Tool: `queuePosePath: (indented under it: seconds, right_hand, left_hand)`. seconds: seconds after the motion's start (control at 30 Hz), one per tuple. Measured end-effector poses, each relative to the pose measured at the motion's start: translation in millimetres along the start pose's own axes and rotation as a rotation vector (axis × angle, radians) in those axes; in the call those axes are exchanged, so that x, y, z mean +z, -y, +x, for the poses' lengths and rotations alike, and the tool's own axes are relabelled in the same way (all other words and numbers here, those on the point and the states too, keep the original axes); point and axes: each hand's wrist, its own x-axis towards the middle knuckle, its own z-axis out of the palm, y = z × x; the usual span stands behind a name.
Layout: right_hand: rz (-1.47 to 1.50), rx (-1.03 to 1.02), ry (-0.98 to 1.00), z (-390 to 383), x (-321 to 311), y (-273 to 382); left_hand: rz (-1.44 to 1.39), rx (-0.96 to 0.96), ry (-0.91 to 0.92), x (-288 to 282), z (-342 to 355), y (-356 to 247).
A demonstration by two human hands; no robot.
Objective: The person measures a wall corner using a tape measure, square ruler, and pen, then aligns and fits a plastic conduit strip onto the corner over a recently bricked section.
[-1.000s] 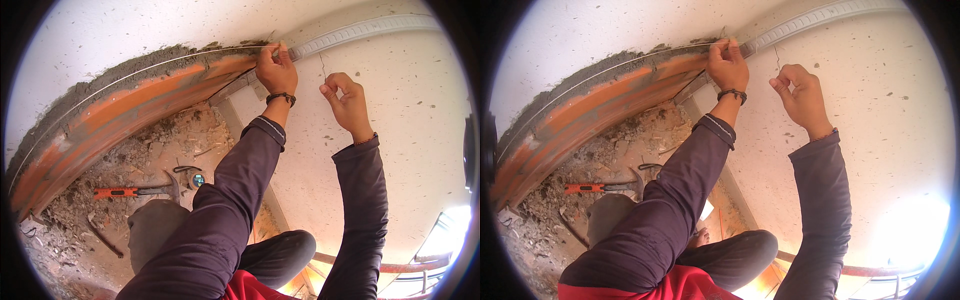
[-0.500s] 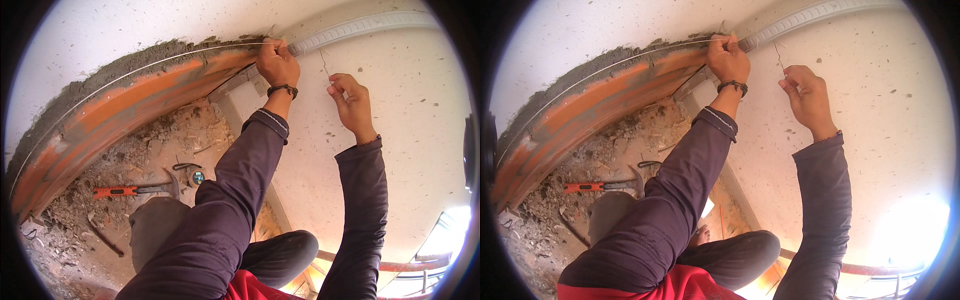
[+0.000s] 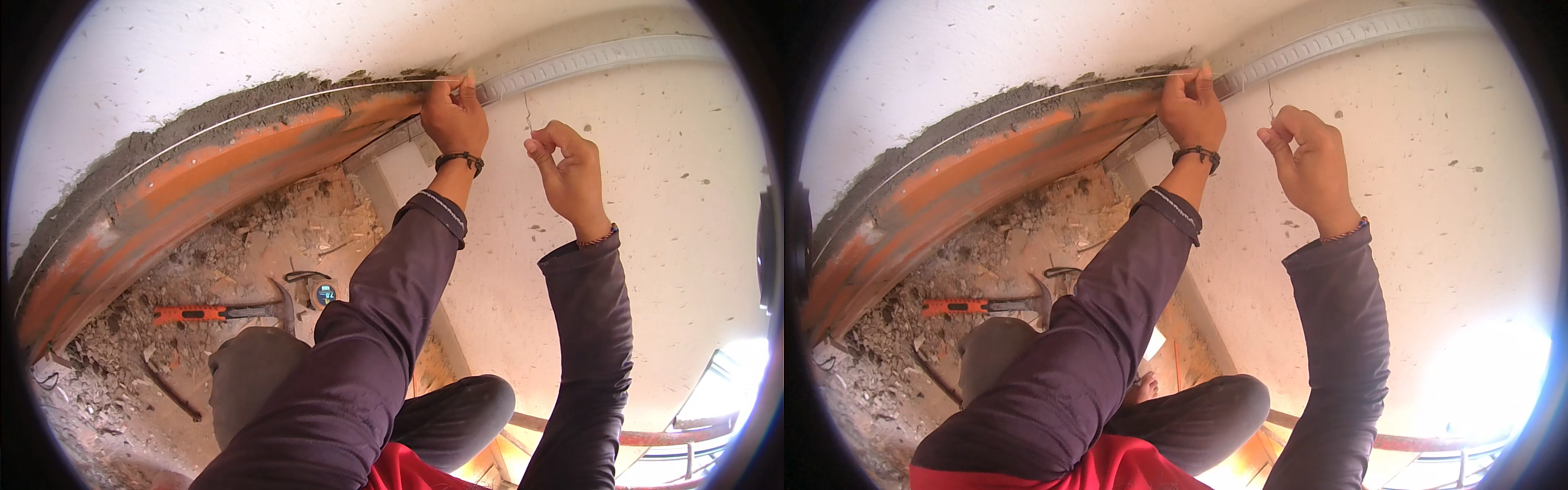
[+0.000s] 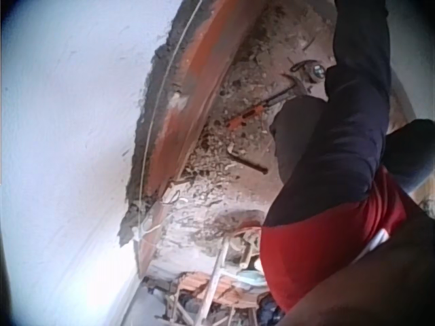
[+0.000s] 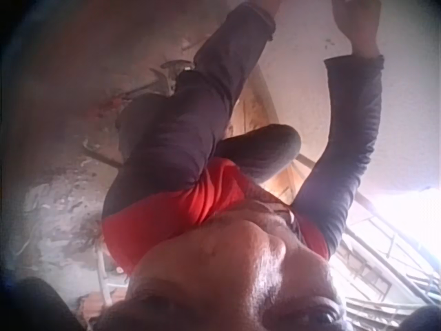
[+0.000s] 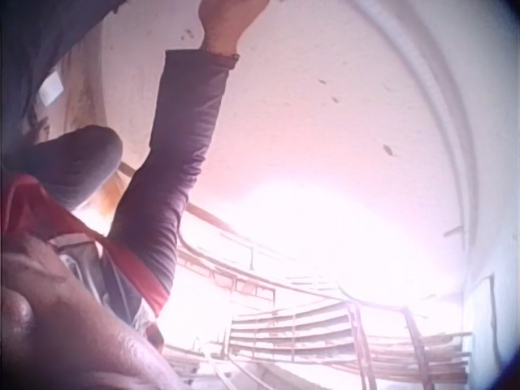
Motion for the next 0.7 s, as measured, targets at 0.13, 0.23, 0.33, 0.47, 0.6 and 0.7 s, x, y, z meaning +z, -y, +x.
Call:
queuePosePath:
  seconds: [0.13,0.23,0.33,0.47,0.6,0.7]
  right_hand:
    - [-0.024,0.028,0.012,15,4,9]
    - [-0.010,0.076,-0.002,26,9,11]
    - [-0.025,0.104,-0.026,44,9,16]
    - [0.249,0.298,-0.015,68,12,13]
    - [0.451,0.436,-0.068,87,8,13]
    - [0.547,0.510,-0.123,98,4,4]
  left_hand:
    - [-0.025,0.019,0.013,-6,-7,4]
    - [-0.037,-0.008,0.032,-10,-25,1]
    - [-0.114,0.081,0.260,-13,-42,-11]
    - [-0.135,0.213,0.179,-1,-40,-22]
    - [-0.126,0.108,0.068,12,-21,-28]
    - [-0.190,-0.022,0.118,19,-16,-36]
